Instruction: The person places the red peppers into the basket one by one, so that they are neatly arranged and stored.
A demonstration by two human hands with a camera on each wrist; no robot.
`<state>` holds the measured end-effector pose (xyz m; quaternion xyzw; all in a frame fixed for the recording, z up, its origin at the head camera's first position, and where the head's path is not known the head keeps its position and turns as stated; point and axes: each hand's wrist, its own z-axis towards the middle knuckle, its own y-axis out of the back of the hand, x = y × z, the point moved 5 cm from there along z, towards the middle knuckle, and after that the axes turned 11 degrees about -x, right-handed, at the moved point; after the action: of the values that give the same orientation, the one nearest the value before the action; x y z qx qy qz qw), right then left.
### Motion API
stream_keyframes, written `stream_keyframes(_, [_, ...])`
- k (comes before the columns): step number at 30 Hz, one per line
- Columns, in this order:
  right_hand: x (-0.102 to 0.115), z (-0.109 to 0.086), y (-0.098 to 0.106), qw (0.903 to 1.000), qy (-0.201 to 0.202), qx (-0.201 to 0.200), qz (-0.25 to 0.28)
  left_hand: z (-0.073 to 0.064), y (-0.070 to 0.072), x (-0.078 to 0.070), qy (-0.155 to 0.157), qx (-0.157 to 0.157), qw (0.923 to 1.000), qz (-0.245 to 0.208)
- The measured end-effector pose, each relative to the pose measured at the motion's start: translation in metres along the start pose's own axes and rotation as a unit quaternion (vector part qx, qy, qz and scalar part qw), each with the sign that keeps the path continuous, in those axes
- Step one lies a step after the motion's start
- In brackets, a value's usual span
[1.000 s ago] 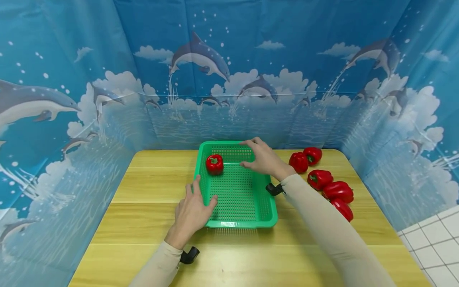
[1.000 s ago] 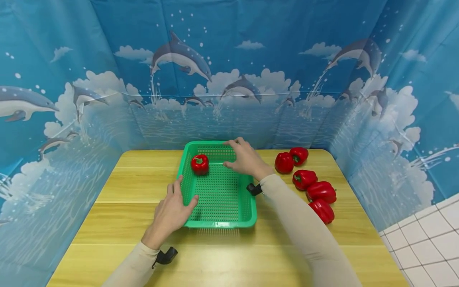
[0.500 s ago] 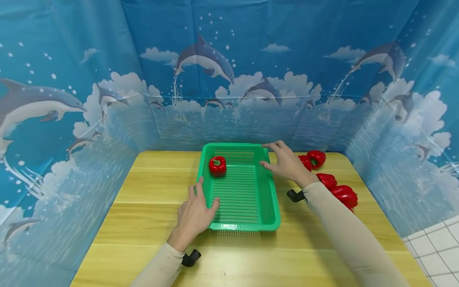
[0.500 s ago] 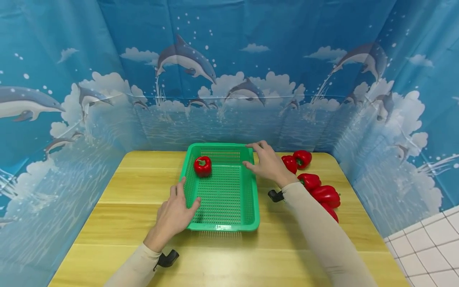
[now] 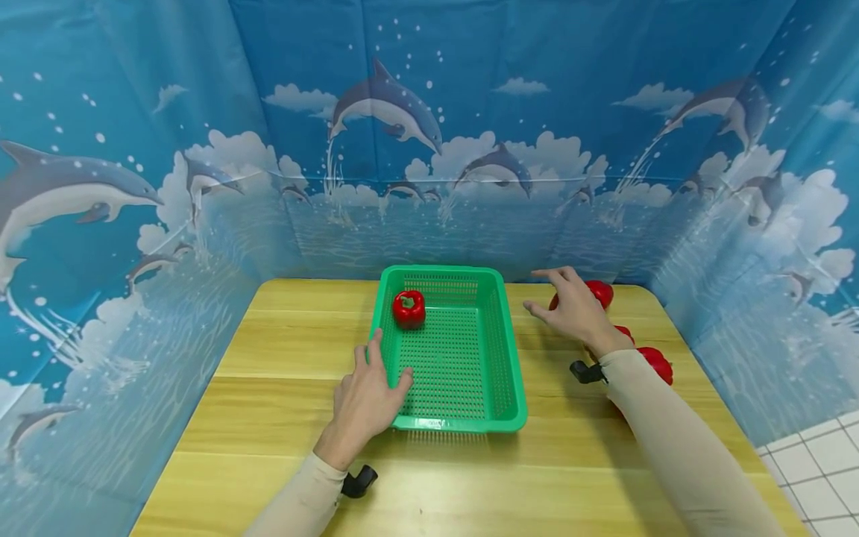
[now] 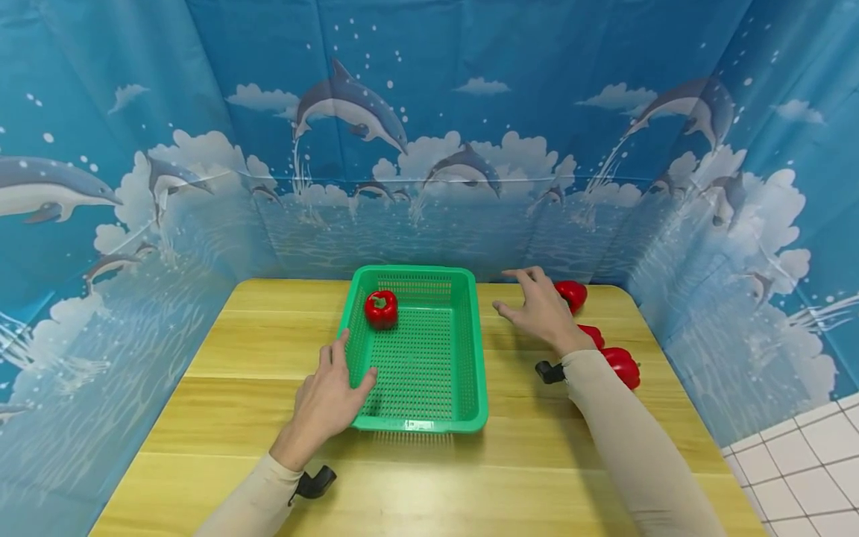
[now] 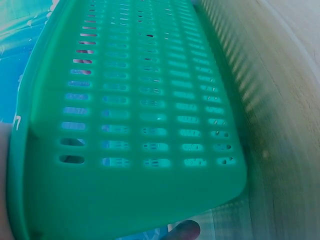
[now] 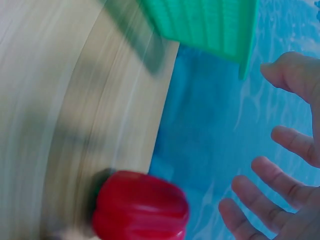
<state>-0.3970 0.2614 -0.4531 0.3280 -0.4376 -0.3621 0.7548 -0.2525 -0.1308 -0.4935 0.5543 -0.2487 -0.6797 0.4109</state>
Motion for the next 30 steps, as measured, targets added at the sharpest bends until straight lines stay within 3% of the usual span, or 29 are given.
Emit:
stream_keyframes(15, [-0.049, -0.01, 0.003, 0.9971, -0.074, 0.015, -0.009, 0.0, 0.0, 0.0, 0.003, 0.001, 1.0, 0.003])
stream_keyframes(23, [-0.064, -0.012, -0.002, 0.9928, -0.109, 0.045, -0.021, 0.001, 0.0, 0.0, 0.003, -0.001, 1.0, 0.001])
stream_keyframes(30, [-0.075, -0.012, -0.008, 0.9911, -0.114, 0.063, -0.024, 0.001, 0.0, 0.0, 0.003, 0.0, 1.0, 0.002])
